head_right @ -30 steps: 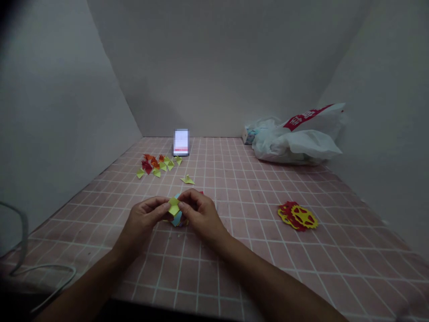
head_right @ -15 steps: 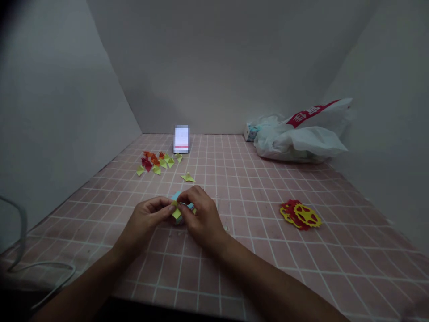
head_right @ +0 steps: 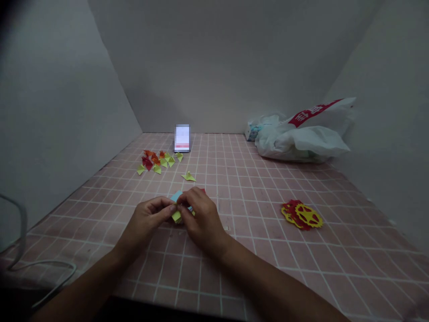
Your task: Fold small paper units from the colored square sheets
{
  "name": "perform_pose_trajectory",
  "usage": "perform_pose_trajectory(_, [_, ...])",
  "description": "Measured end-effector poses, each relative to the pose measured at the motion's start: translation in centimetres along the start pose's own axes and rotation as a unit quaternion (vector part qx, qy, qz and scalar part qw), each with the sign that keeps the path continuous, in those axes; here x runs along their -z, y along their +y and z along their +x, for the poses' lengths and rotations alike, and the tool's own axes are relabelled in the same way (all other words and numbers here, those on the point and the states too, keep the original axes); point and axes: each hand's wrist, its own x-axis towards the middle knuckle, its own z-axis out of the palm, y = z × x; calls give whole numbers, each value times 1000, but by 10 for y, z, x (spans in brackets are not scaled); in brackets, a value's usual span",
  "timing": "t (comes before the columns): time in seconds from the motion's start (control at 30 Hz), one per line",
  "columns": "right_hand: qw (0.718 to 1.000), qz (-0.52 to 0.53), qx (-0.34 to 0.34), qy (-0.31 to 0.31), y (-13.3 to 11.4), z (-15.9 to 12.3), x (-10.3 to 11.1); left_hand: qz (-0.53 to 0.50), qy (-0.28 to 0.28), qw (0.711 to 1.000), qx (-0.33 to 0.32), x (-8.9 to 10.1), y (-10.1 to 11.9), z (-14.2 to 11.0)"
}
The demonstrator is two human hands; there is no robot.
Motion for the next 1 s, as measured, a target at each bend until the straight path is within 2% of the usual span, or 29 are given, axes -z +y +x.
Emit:
perform_pose_trajectory(0.2, [998,-30,59,-3,1,-1,0,-19,5,1000,10,2,-3,1])
perform_pose_trajectory(0.47, [997,-44,64,-1,3,-1,0,-99,-32,994,40,5,-9,1])
perform_pose_trajectory(0.67, [996,-44,73,8,1,-3,0,-97,-9,995,37,4,-8,2])
perform_pose_trajectory(1.0, [994,-59,92,-14,3,1,2,-141,-27,989,44,2,-8,0])
